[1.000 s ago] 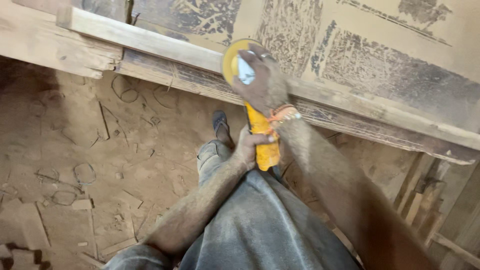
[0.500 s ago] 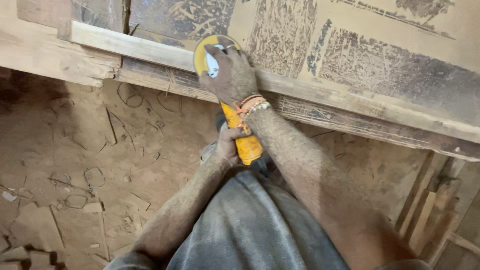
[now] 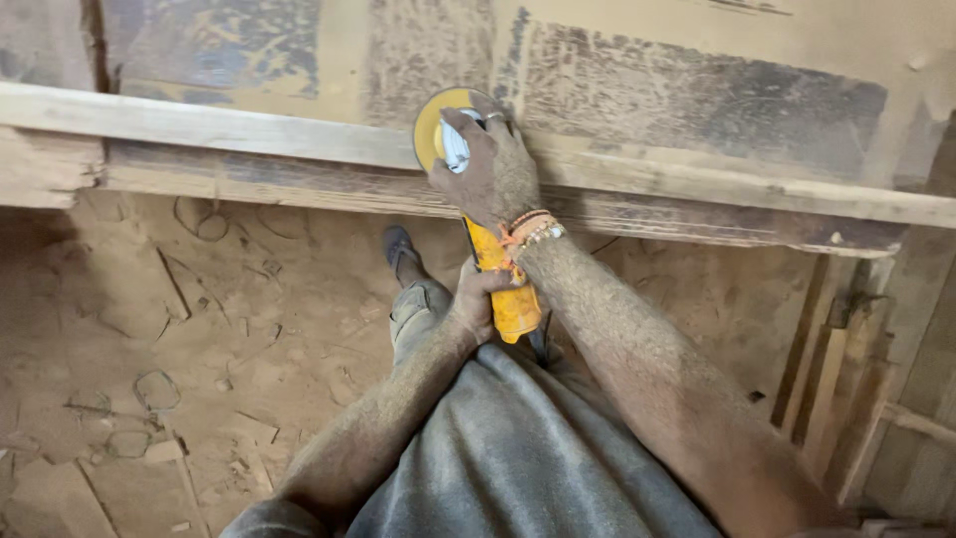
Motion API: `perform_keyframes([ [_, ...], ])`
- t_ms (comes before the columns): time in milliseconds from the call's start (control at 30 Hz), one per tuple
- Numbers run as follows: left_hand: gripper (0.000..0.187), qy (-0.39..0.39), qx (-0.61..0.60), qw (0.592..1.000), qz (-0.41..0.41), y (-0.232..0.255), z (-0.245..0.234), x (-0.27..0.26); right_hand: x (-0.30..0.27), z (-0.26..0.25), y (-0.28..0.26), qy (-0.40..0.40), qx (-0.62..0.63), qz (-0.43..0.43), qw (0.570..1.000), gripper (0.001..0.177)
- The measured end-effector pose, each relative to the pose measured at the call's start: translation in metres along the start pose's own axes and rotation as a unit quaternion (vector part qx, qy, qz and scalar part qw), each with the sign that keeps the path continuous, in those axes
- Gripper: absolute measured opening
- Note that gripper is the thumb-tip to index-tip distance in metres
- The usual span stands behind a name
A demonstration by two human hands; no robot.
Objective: The person sands a long wooden beam using a handheld power sander, moving the tool along the surface to smooth the wood.
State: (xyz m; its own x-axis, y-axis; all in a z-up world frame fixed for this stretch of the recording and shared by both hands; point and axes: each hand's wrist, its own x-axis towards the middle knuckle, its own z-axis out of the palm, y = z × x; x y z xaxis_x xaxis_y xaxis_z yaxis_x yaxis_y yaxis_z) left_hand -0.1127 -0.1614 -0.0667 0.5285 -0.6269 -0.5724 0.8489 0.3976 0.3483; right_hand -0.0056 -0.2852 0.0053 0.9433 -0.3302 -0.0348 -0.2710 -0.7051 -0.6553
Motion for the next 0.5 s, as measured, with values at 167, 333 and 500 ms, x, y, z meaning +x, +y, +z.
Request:
perform_keyframes([
  [167, 0.036, -0.033, 0.019, 0.999, -0.039, -0.050, 0.030, 0.013, -0.019, -0.042, 0.052, -0.026, -0.017, 0.070, 0.997, 0.062],
  [333, 0.044, -0.029, 0.044, 0.997, -0.061, -0.096, 0.058, 0.025, -0.042, -0.080, 0.095, 0.004, -0.005, 0.080, 0.997, 0.060],
  [500, 0.044, -0.028, 0.049, 0.995, -0.077, -0.131, 0.079, 0.035, -0.058, -0.104, 0.131, 0.021, -0.013, 0.073, 0.997, 0.059],
])
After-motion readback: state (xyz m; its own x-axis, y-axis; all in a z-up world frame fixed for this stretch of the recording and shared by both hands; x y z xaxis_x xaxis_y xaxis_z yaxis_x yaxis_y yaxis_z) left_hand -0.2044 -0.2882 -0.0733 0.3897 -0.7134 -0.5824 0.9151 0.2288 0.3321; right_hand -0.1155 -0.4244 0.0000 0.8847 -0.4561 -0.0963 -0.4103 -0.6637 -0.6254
